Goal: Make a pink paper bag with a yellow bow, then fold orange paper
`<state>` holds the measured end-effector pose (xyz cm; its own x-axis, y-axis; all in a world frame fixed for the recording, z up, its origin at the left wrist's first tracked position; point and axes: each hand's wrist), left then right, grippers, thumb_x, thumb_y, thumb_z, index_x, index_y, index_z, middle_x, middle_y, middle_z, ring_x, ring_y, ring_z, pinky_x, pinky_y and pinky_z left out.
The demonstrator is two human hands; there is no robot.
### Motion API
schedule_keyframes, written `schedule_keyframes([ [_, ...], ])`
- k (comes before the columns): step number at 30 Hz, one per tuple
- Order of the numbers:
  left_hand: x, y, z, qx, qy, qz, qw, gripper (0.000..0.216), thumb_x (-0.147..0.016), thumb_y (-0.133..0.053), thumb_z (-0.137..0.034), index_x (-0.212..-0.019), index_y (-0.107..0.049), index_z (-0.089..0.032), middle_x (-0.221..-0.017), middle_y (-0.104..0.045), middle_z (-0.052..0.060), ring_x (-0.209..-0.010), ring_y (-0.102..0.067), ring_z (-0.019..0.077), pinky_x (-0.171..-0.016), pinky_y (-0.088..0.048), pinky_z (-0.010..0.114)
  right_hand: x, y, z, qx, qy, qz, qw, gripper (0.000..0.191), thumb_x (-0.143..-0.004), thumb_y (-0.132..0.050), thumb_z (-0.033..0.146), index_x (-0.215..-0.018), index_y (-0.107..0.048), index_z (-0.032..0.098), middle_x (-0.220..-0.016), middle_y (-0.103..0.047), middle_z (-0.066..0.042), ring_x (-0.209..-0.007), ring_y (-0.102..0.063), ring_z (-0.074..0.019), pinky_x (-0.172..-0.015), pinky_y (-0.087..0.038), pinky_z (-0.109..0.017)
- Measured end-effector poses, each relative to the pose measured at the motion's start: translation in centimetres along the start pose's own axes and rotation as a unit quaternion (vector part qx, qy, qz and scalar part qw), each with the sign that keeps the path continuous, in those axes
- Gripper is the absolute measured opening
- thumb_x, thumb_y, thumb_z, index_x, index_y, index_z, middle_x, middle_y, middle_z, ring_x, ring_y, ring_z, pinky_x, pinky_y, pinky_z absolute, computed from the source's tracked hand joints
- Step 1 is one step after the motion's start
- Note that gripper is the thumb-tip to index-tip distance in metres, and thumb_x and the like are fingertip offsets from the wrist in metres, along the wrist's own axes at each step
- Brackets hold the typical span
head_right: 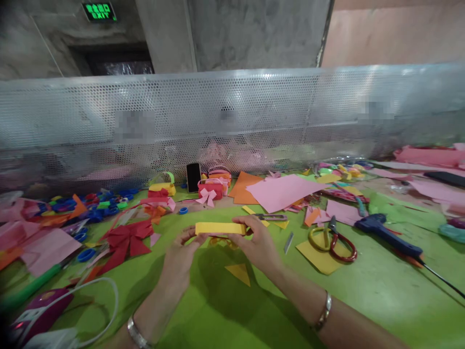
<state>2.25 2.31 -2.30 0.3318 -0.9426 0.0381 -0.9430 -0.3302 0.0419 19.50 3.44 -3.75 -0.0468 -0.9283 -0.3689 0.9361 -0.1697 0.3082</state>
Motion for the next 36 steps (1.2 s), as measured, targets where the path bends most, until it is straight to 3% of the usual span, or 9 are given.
schedule_keyframes([
  [5, 0.2, -0.4, 0.1, 0.036, -0.021, 0.026, 0.999, 0.012, -0.057, -0.073, -0.024, -0.065, -0.068, -0.017, -0.116, -0.062, 0.006, -0.105, -0.055, 0.0218, -0.087, -0.041, 0.031, -0.1, -0.3, 0.0, 0.012, -0.011, 0.015, 1.000, 0.014, -0.061, -0.061, 0.031, -0.069, -0.065, 0.020, -0.073, -0.060, -0.003, -0.068, -0.051, -0.0182, -0.061, -0.038, -0.030],
  [9, 0.8, -0.7, 0.1, 0.041, -0.004, 0.052, 0.998, 0.014, -0.059, -0.071, -0.022, -0.072, -0.069, -0.017, -0.092, -0.071, 0.006, -0.084, -0.061, 0.0189, -0.076, -0.044, 0.030, -0.1, -0.5, 0.0, 0.015, -0.047, 0.011, 0.999, 0.010, -0.058, -0.062, 0.029, -0.063, -0.061, 0.020, -0.064, -0.054, 0.000, -0.059, -0.044, -0.0153, -0.055, -0.033, -0.027],
  [14, 0.9, -0.9, 0.4, 0.022, 0.014, 0.032, 0.999, 0.012, -0.062, -0.068, -0.019, -0.074, -0.067, -0.016, -0.071, -0.068, 0.002, -0.069, -0.057, 0.0147, -0.069, -0.043, 0.027, 0.0, -0.6, 0.0, 0.000, -0.096, -0.002, 0.995, 0.009, -0.055, -0.062, 0.026, -0.060, -0.058, 0.019, -0.060, -0.051, 0.002, -0.060, -0.044, -0.0150, -0.054, -0.032, -0.026],
  [18, 0.7, -1.1, 0.4, 0.027, 0.009, 0.033, 0.999, 0.014, -0.063, -0.067, -0.015, -0.076, -0.062, -0.018, -0.076, -0.068, 0.001, -0.073, -0.059, 0.0144, -0.069, -0.044, 0.025, 0.2, -0.7, 0.2, -0.046, -0.134, 0.029, 0.989, 0.015, -0.057, -0.062, 0.032, -0.062, -0.058, 0.019, -0.057, -0.052, 0.002, -0.056, -0.046, -0.0140, -0.050, -0.032, -0.025],
  [25, 1.3, -1.4, 0.0, 0.037, 0.036, 0.133, 0.990, 0.009, -0.069, -0.064, -0.018, -0.076, -0.071, -0.016, -0.079, -0.074, 0.005, -0.075, -0.066, 0.0193, -0.072, -0.050, 0.029, 0.4, -0.8, 0.2, -0.117, -0.172, 0.066, 0.976, 0.017, -0.058, -0.063, 0.032, -0.066, -0.057, 0.019, -0.055, -0.051, 0.005, -0.050, -0.045, -0.0101, -0.046, -0.033, -0.021],
  [36, 1.6, -1.9, -0.3, 0.040, 0.062, 0.128, 0.989, 0.014, -0.071, -0.058, -0.007, -0.076, -0.069, -0.016, -0.074, -0.074, 0.003, -0.071, -0.068, 0.0165, -0.072, -0.052, 0.028, 0.3, -1.1, 0.1, -0.134, -0.190, 0.048, 0.971, 0.015, -0.054, -0.063, 0.023, -0.068, -0.060, 0.018, -0.057, -0.054, 0.005, -0.052, -0.046, -0.0094, -0.046, -0.035, -0.020],
])
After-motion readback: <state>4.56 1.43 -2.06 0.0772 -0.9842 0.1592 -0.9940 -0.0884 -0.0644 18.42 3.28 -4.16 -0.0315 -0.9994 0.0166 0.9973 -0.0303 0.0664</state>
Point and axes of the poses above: each hand's wrist, its own x-axis away from the middle knuckle, its own y-axis out of the back of the hand, z = x × y
